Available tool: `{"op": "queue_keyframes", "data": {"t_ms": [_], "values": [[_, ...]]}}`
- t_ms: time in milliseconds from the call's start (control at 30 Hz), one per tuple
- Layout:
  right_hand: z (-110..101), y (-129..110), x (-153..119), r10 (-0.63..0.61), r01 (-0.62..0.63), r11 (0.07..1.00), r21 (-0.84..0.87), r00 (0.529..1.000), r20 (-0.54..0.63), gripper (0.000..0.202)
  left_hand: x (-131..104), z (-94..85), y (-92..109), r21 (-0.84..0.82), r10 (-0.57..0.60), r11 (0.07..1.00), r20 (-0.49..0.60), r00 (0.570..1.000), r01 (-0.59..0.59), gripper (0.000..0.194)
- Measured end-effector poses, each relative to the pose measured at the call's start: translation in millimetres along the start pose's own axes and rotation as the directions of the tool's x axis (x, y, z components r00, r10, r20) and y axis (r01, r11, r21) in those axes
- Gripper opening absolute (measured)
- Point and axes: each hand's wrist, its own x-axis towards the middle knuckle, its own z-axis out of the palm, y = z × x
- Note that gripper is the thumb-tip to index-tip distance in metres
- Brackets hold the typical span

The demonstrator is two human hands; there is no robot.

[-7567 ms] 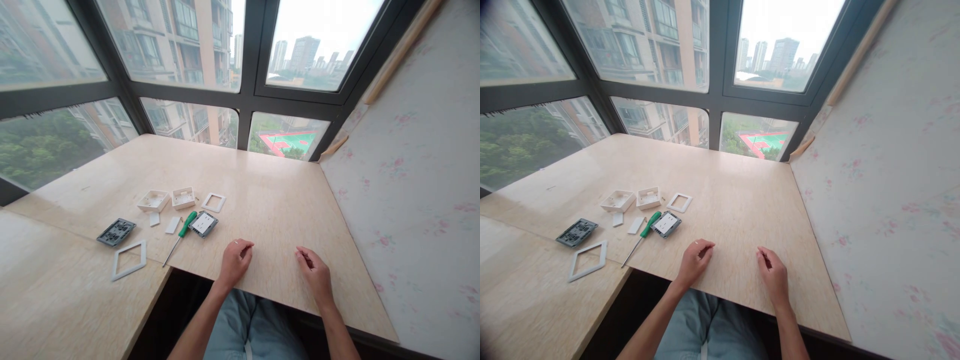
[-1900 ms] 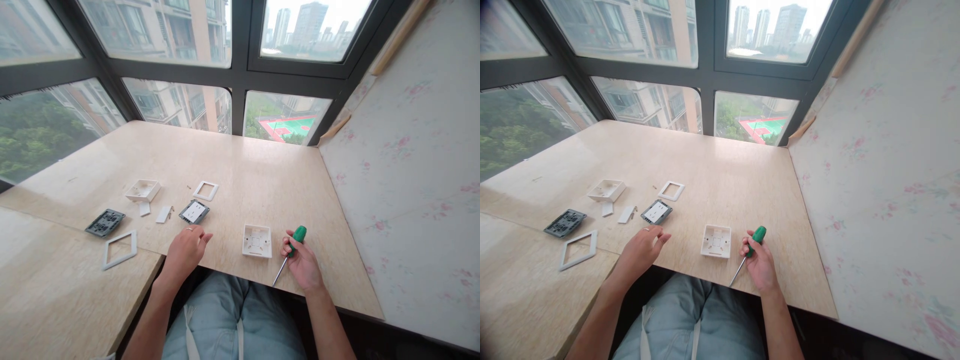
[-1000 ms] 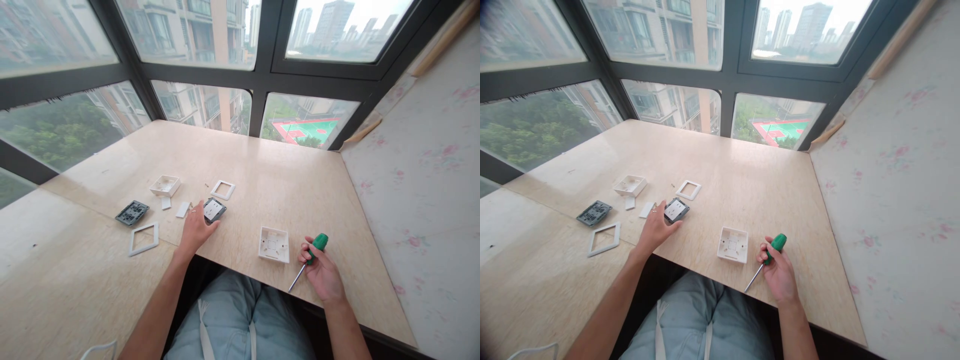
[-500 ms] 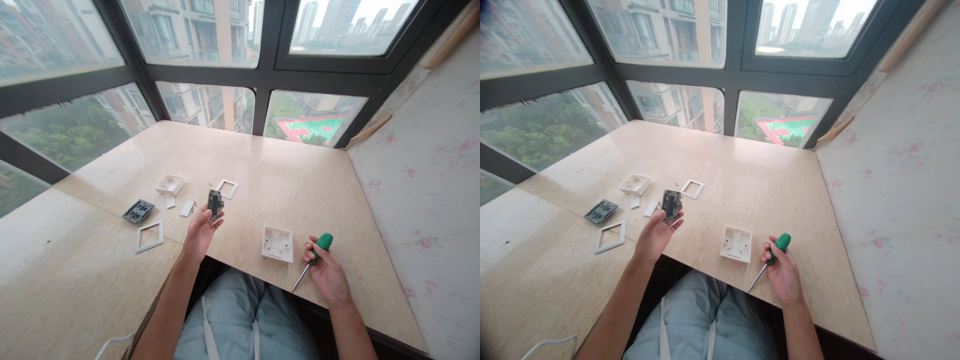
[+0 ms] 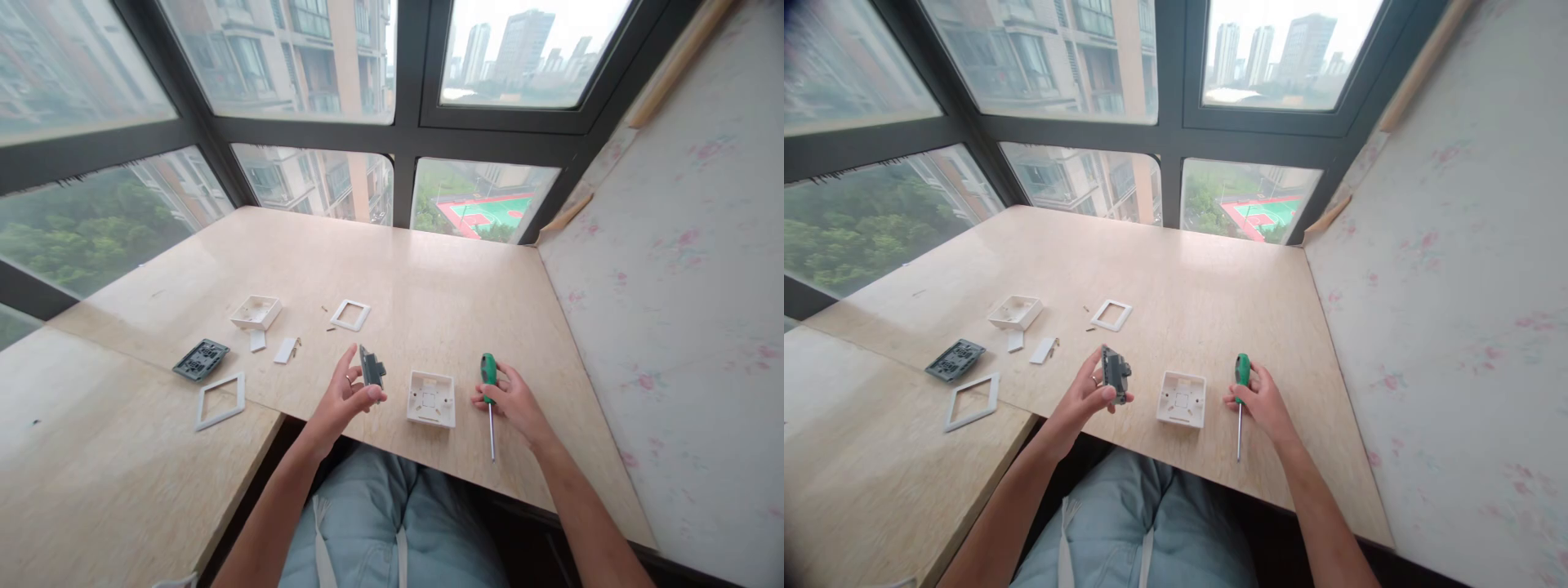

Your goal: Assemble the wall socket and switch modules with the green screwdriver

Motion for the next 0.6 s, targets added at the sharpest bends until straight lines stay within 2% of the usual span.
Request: {"op": "queue_keyframes", "data": {"t_ms": [67,100,167,267,400,600], "values": [[-5.0,-6.2,4.8,-0.019,0.015,0.943,-0.334,1.0,-0.008,0.056,-1.3,11.2,0.3,0.162,-0.017,0.987,-0.03,0.999,0.021,0.115],[-6.3,-9.1,6.3,-0.032,0.024,0.898,-0.44,0.999,-0.012,0.054,-2.2,17.2,1.6,0.246,-0.019,0.969,-0.026,0.999,0.025,0.116],[-6.6,-14.3,7.7,-0.065,0.031,0.823,-0.567,0.997,-0.039,0.049,-3.8,29.3,5.6,0.427,-0.011,0.904,-0.012,1.0,0.015,0.118],[-2.2,-20.2,7.1,-0.121,0.036,0.665,-0.746,0.991,-0.06,0.05,-4.6,44.0,9.8,0.647,0.031,0.762,-0.03,0.999,-0.004,0.12],[4.6,-23.9,6.0,-0.122,0.032,0.505,-0.863,0.992,-0.034,0.055,-4.6,53.8,6.8,0.78,0.078,0.624,-0.014,0.997,-0.038,0.113],[-0.2,-29.5,1.2,-0.089,0.056,0.361,-0.931,0.996,0.025,0.063,-11.9,61.0,-0.7,0.848,0.075,0.53,-0.024,0.997,-0.02,0.107]]}}
